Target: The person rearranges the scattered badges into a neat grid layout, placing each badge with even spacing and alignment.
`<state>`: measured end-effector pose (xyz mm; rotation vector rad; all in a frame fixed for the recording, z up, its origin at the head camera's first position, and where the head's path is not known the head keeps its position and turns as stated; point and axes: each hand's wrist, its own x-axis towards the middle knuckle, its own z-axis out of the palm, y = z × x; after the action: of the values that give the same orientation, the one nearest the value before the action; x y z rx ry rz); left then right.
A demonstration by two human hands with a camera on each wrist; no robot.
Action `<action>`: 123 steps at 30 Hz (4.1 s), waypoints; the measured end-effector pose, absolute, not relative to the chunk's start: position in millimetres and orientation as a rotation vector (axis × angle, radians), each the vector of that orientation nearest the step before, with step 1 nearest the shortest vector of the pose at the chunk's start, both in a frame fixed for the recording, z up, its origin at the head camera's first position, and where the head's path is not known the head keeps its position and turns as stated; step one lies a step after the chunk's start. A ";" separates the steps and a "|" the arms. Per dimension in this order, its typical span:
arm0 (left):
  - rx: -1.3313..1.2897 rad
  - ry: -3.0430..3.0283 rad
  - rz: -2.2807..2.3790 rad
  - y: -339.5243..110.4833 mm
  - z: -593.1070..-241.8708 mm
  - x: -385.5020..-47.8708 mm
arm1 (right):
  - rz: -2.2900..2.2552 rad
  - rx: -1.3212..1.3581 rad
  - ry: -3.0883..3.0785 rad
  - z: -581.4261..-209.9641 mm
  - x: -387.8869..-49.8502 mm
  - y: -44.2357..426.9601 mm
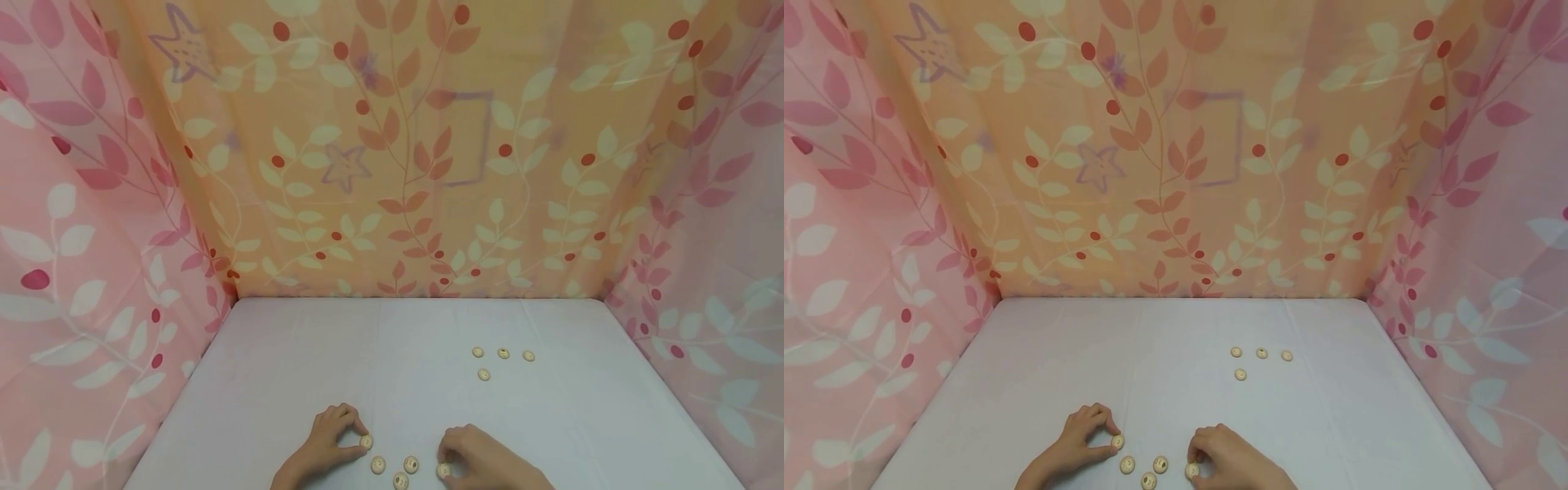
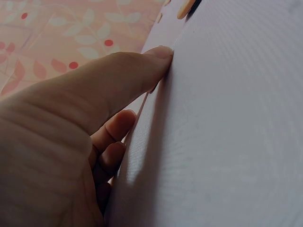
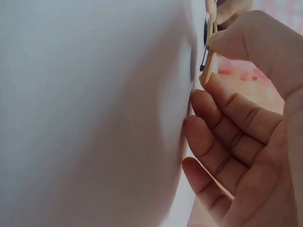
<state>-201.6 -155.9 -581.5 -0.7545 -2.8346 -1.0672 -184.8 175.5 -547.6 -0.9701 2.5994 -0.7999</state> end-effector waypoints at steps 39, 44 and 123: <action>-0.773 -2.816 -1.039 -156.3 -582.8 -201.7 | -0.859 -0.833 2.783 -545.1 -208.8 225.5; -0.764 -2.827 -1.047 -156.1 -583.2 -201.9 | -0.824 -0.760 2.820 -545.3 -212.0 233.3; -0.761 -2.815 -1.079 -156.4 -579.2 -199.7 | -0.934 -0.403 3.200 -556.1 -277.4 299.3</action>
<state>-199.7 -156.4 -579.2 -0.7611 -2.8145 -1.0790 -277.4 299.3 -556.1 -0.4029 3.2004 -0.9339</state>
